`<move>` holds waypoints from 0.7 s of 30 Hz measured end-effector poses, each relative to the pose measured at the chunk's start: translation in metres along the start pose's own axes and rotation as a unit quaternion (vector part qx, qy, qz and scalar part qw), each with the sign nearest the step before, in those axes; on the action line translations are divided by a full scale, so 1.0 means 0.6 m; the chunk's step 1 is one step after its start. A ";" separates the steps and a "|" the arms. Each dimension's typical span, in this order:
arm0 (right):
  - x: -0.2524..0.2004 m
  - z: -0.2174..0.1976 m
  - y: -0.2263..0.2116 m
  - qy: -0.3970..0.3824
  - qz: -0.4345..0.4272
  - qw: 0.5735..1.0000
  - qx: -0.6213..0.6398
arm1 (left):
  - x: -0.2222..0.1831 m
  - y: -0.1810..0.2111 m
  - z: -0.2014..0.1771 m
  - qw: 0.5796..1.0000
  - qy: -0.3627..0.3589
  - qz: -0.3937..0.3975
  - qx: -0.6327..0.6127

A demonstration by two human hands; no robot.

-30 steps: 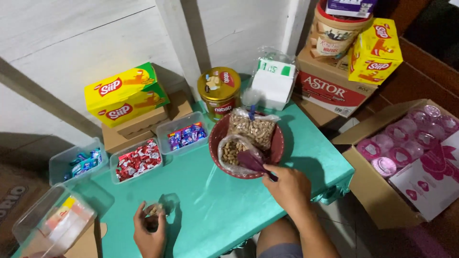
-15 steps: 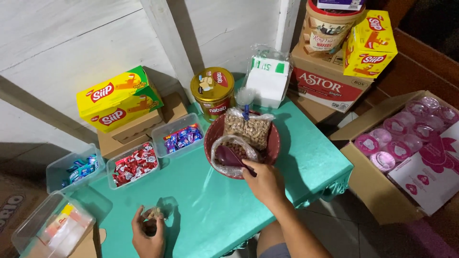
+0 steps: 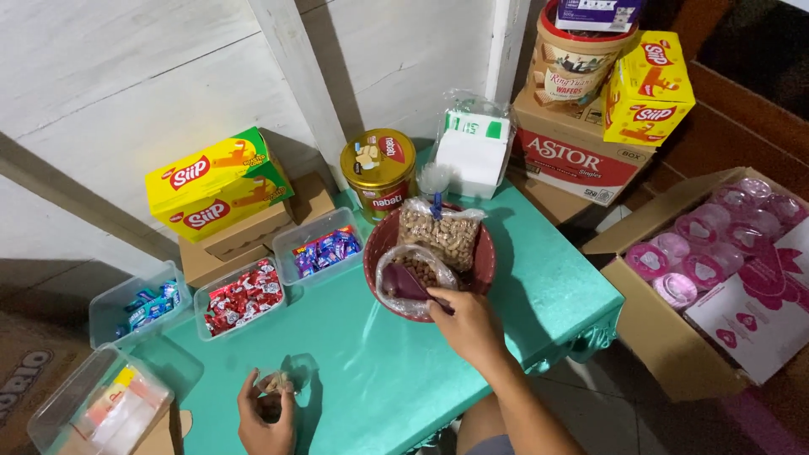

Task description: Scooping peanuts from a bowl into small plastic bags and sealing them by hand.

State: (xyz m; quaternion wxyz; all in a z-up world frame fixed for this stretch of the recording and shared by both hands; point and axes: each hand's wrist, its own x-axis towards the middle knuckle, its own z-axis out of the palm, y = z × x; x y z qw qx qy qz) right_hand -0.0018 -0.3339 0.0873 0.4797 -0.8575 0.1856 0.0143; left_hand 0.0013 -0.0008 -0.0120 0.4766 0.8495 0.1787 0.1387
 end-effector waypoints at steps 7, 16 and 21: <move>0.003 -0.021 0.012 -0.004 0.038 0.999 0.038 | -0.001 0.003 -0.004 1.000 -0.005 0.004 -0.024; -0.017 -0.044 -0.010 0.029 0.035 0.999 0.006 | 0.021 -0.057 0.005 0.998 -0.024 -0.026 -0.060; 0.004 0.007 0.014 0.083 -0.038 0.995 0.035 | 0.033 -0.094 0.012 0.991 -0.041 0.052 -0.115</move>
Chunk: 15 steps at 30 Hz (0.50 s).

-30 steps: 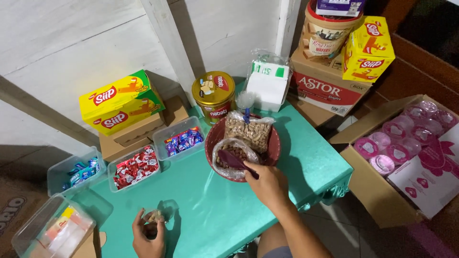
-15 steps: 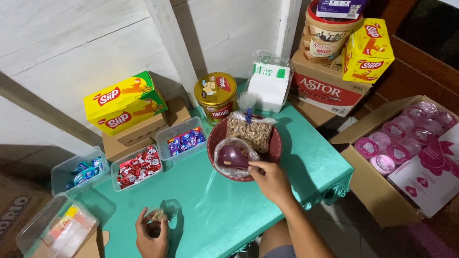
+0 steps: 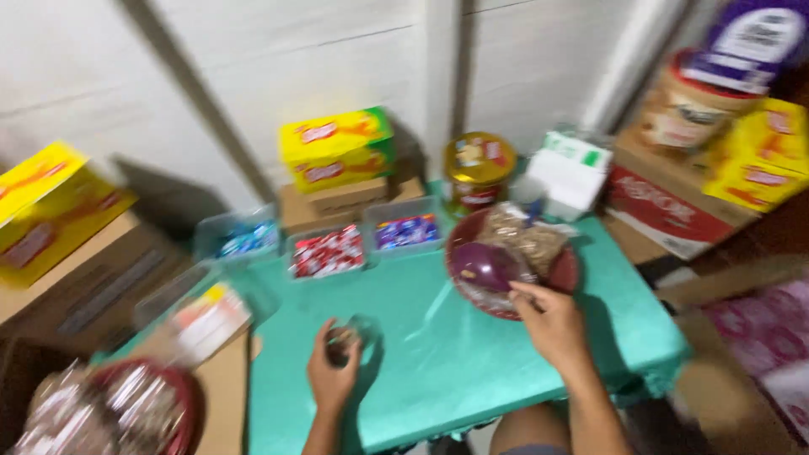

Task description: Scooping peanuts from a bowl into small plastic bags and sealing them by hand.

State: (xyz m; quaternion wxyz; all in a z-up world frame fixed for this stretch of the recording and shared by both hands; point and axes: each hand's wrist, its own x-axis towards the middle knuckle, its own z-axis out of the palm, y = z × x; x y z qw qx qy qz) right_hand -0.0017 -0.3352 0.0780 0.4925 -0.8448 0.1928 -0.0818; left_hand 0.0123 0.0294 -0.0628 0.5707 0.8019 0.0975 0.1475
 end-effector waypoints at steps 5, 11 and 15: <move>-0.051 0.051 -0.113 -0.040 0.016 0.999 -0.008 | -0.008 0.050 -0.025 1.000 -0.016 -0.009 -0.022; -0.092 0.150 -0.143 -0.106 -0.080 0.991 0.010 | -0.013 0.065 -0.041 0.998 -0.049 -0.031 0.030; -0.123 0.205 -0.163 -0.127 -0.100 0.984 -0.071 | -0.014 0.072 -0.051 0.996 -0.074 -0.027 0.033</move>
